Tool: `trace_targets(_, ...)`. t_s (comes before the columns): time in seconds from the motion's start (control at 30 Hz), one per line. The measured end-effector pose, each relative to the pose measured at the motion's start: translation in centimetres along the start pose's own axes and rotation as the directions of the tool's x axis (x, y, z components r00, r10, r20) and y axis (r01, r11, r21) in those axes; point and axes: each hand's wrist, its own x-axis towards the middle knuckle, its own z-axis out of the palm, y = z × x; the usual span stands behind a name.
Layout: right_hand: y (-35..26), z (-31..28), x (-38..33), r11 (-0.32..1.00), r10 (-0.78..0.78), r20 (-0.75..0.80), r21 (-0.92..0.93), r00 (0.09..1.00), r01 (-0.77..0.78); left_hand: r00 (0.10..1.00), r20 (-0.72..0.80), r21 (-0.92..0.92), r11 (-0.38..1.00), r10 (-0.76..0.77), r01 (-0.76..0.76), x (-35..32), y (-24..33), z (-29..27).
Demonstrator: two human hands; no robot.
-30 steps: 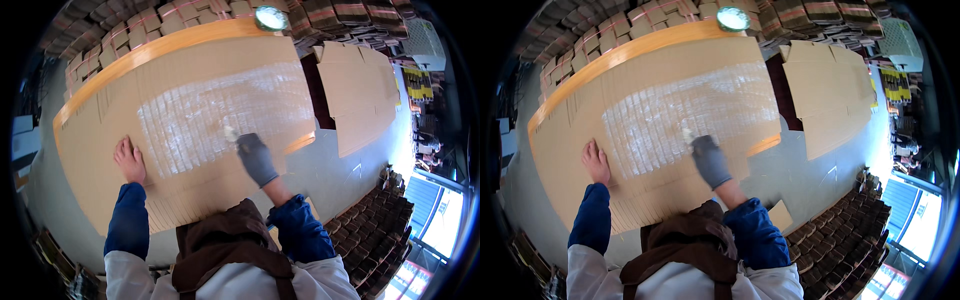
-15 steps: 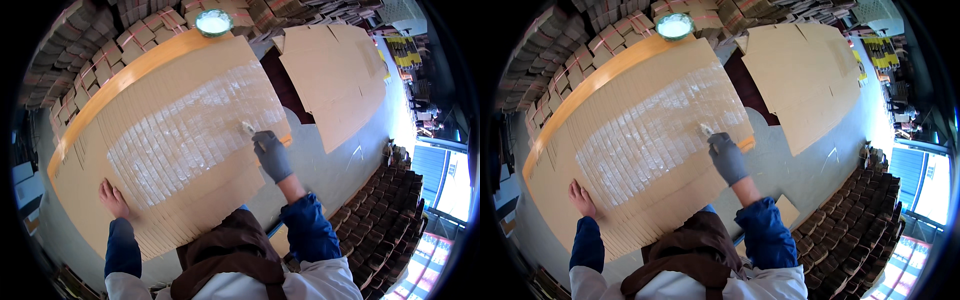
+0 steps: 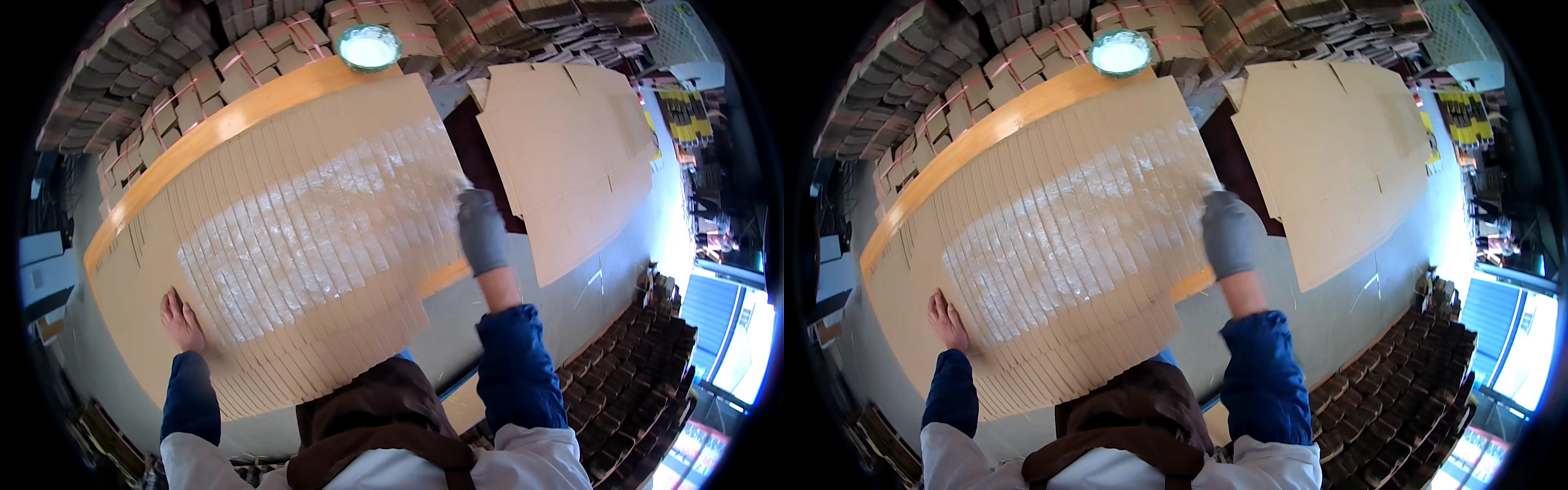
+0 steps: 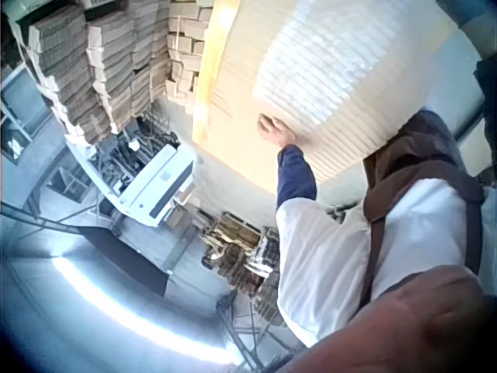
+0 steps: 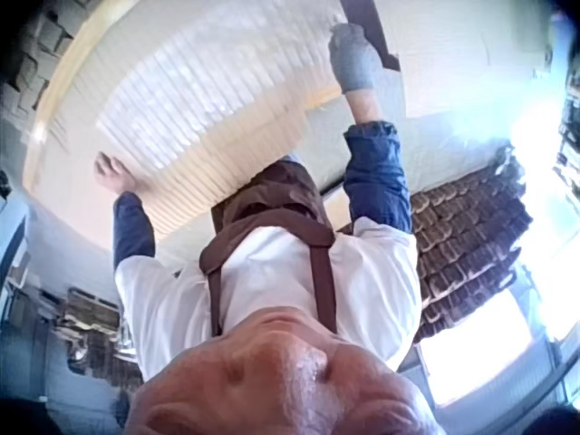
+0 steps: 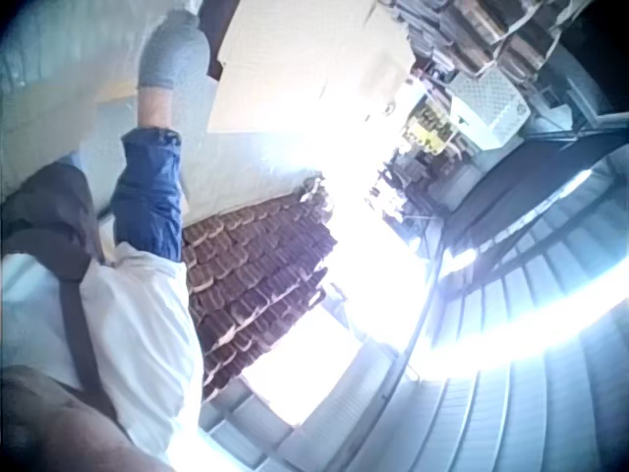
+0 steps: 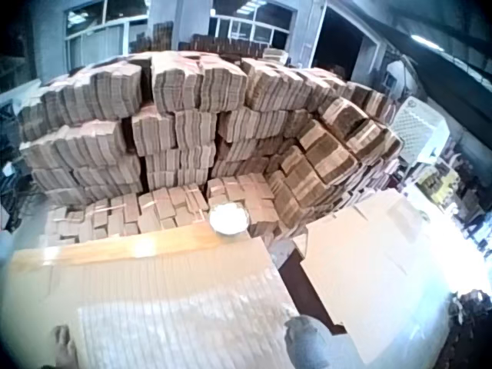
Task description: The person applies a white adhesive substance to a large flat piece of cardboard using a brush. They repeatedly dip the brush into a small container to reload the adhesive and spread it across the surface. The person then lifts the treated cardboard and places it onto a stack of similar sheets.
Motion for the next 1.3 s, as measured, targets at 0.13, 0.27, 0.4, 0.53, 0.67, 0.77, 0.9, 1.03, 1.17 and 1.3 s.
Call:
trace_targets(0.13,-10.1,2.6,-0.8,0.863,-0.503,0.034,0.071,0.863,0.500,1.000,0.004,-0.006,1.000,-0.006,0.006,-0.3,0.1,-0.3)
trace_targets(0.27,-2.8,3.1,4.6,0.982,-0.185,0.017,0.033,0.983,0.185,1.000,0.015,-0.027,1.000,-0.004,0.005,0.4,1.3,-0.8)
trace_targets(0.4,-7.5,3.7,2.9,0.881,-0.465,-0.102,0.040,0.880,0.471,1.000,-0.009,-0.017,1.000,-0.008,0.008,-0.2,1.1,-0.8)
trace_targets(0.53,-3.1,4.9,6.1,0.982,-0.161,0.009,-0.094,0.987,0.161,1.000,0.002,-0.047,0.998,-0.030,0.030,-0.2,0.5,-0.2)
trace_targets(0.67,-7.6,2.3,4.2,0.972,-0.224,0.008,0.075,0.975,0.223,1.000,-0.001,-0.070,0.997,-0.013,0.013,0.7,1.2,-1.0)
trace_targets(0.77,-8.6,2.6,1.6,0.944,-0.325,0.120,0.108,0.938,0.313,1.000,-0.014,-0.096,0.995,-0.003,0.001,0.2,1.3,-0.9)
trace_targets(0.9,-10.1,0.1,-1.9,0.947,-0.305,0.113,0.139,0.945,0.289,0.999,-0.045,-0.098,0.995,-0.015,0.010,0.3,1.1,-0.9)
trace_targets(1.03,-18.3,-0.3,-12.3,0.792,-0.600,0.182,0.274,0.779,0.546,0.998,-0.054,-0.098,0.995,-0.020,0.014,0.0,0.9,-1.2)
trace_targets(1.17,-16.5,1.5,-14.8,0.828,-0.559,0.182,0.165,0.809,0.536,0.998,-0.060,-0.104,0.995,-0.012,0.006,0.3,1.3,-0.9)
trace_targets(1.3,-17.4,-0.1,-14.6,0.952,-0.293,0.273,0.172,0.916,0.253,0.998,-0.051,-0.099,0.995,-0.033,0.028,-0.2,0.9,-1.4)
